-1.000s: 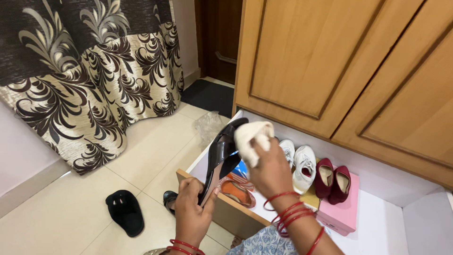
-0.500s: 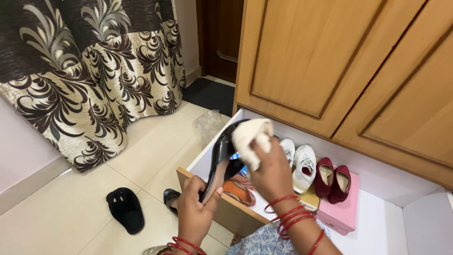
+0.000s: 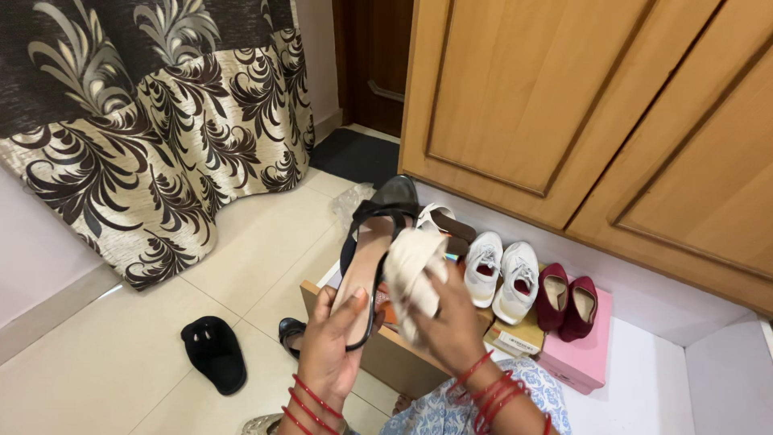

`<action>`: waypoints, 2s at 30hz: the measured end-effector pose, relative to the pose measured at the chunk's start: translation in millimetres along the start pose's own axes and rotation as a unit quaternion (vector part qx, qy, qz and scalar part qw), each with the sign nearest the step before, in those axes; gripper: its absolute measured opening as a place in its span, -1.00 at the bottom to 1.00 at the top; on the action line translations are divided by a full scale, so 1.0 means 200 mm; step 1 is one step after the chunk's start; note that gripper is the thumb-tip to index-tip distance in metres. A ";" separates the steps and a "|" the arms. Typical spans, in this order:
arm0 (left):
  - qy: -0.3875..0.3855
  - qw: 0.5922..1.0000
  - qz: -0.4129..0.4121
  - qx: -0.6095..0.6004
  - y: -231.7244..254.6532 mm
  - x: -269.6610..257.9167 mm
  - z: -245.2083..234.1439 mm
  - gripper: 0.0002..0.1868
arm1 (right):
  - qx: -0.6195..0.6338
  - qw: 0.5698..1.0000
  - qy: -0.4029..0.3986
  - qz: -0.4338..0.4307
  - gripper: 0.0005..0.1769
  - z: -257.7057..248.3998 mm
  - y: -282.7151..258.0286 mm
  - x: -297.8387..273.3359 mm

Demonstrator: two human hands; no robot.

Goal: The person wipes several pairs of shoes with a white cloth, including red flats, black flats, and gold flats, then places them back into an open drawer.

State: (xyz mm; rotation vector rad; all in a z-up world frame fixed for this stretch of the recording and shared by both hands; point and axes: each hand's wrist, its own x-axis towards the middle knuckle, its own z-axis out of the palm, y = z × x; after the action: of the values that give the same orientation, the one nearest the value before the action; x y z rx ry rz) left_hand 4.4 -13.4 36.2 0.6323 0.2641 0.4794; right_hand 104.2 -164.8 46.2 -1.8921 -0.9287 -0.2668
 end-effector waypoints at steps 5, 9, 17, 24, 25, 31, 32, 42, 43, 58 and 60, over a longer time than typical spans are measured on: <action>0.035 0.999 -0.025 -0.026 0.03 0.07 -0.02 -0.75 | 0.050 0.996 -0.045 -0.063 -0.41 -0.01 -0.05 -0.06; 0.040 0.998 -0.027 -0.039 -0.03 0.10 -0.05 -0.79 | 0.085 0.996 0.005 0.038 -0.48 -0.06 -0.08 0.02; 0.041 0.999 0.001 -0.026 -0.13 0.16 -0.06 -0.76 | -0.005 0.999 -0.023 -0.022 -0.41 0.04 -0.19 -0.03; 0.024 0.994 0.106 0.020 -0.07 0.16 -0.12 -0.61 | 0.031 0.988 -0.141 -0.048 -0.46 -0.11 -0.29 -0.10; 0.032 0.995 0.091 0.020 -0.07 0.15 -0.11 -0.64 | 0.019 0.991 -0.128 -0.033 -0.50 -0.12 -0.31 -0.11; 0.054 0.997 0.044 0.017 -0.07 0.02 0.01 -0.63 | -0.069 0.992 -0.091 -0.051 -0.48 -0.02 -0.32 -0.12; 0.068 0.996 0.051 0.028 -0.07 0.01 0.03 -0.65 | -0.069 0.994 -0.077 -0.036 -0.50 -0.01 -0.28 -0.12; 0.058 0.988 0.140 0.041 -0.32 0.16 -0.05 -0.71 | 0.224 0.906 -0.068 0.352 -0.52 0.16 0.09 -0.11; 0.054 0.990 0.131 0.025 -0.36 0.19 -0.06 -0.71 | 0.233 0.896 -0.075 0.372 -0.49 0.16 0.11 -0.09; 0.052 0.994 -0.053 -0.086 -0.90 0.56 -0.06 -0.57 | 0.258 0.828 -0.032 0.497 -0.49 -0.15 0.58 0.11; 0.074 0.992 -0.063 -0.081 -1.01 0.64 -0.10 -0.58 | 0.222 0.830 -0.040 0.510 -0.47 -0.13 0.74 0.11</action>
State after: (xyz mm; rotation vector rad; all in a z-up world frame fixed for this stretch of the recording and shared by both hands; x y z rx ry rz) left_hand 177.6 -81.7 -116.3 0.4199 0.3999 0.4218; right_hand 228.5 -210.4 -28.1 -1.6956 0.0835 0.6280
